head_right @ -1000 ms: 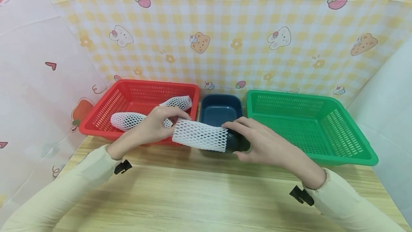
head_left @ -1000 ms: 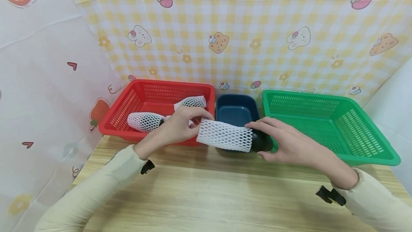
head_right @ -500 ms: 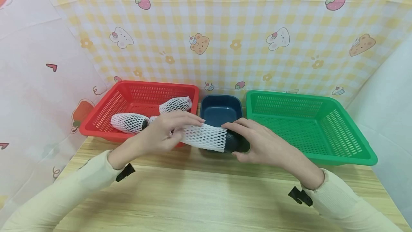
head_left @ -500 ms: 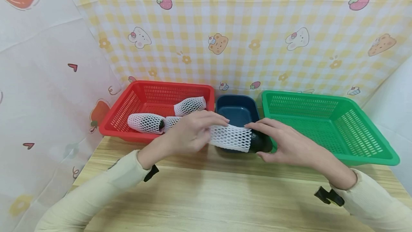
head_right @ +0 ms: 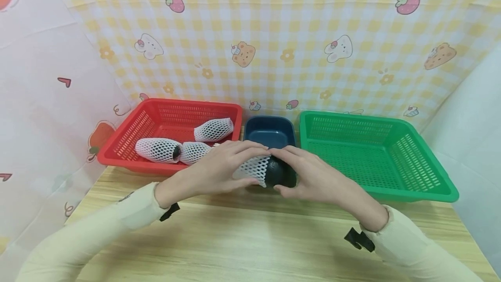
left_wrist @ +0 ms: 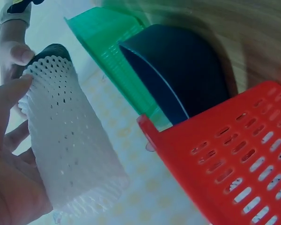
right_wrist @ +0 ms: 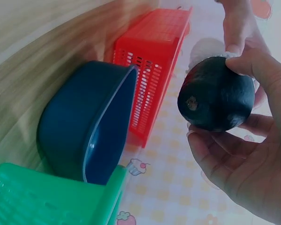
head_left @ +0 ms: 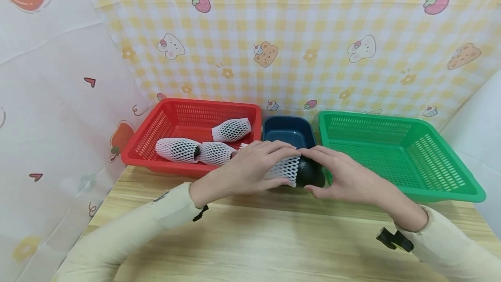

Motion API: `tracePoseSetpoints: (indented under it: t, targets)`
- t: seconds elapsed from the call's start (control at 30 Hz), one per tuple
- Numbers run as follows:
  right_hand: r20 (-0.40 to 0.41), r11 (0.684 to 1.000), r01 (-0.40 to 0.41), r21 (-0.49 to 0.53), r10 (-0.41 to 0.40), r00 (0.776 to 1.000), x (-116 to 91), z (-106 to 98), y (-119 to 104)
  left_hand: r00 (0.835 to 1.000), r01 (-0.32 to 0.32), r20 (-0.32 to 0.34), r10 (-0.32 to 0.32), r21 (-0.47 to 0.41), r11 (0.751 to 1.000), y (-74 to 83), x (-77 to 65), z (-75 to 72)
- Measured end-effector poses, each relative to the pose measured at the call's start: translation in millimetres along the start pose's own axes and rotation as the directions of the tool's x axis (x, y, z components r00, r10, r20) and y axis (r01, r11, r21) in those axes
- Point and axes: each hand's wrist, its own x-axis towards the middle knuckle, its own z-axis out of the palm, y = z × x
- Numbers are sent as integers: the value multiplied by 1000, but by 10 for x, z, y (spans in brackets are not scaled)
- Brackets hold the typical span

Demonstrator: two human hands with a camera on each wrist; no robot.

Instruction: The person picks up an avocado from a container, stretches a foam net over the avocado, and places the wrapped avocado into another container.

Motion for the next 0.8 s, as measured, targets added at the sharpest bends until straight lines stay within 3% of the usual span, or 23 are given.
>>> tracePoseSetpoints:
  t: [0.33, 0.8]
  targets:
    - [12, 998, -36, 42, 35, 999, -13, 4, -13, 999, 34, -25, -34, 6, 999, -22, -25, 36]
    - [-63, 985, 29, 172, -18, 998, -28, 71, 19, 997, 17, -76, -22, -64, 998, -54, -48, 58]
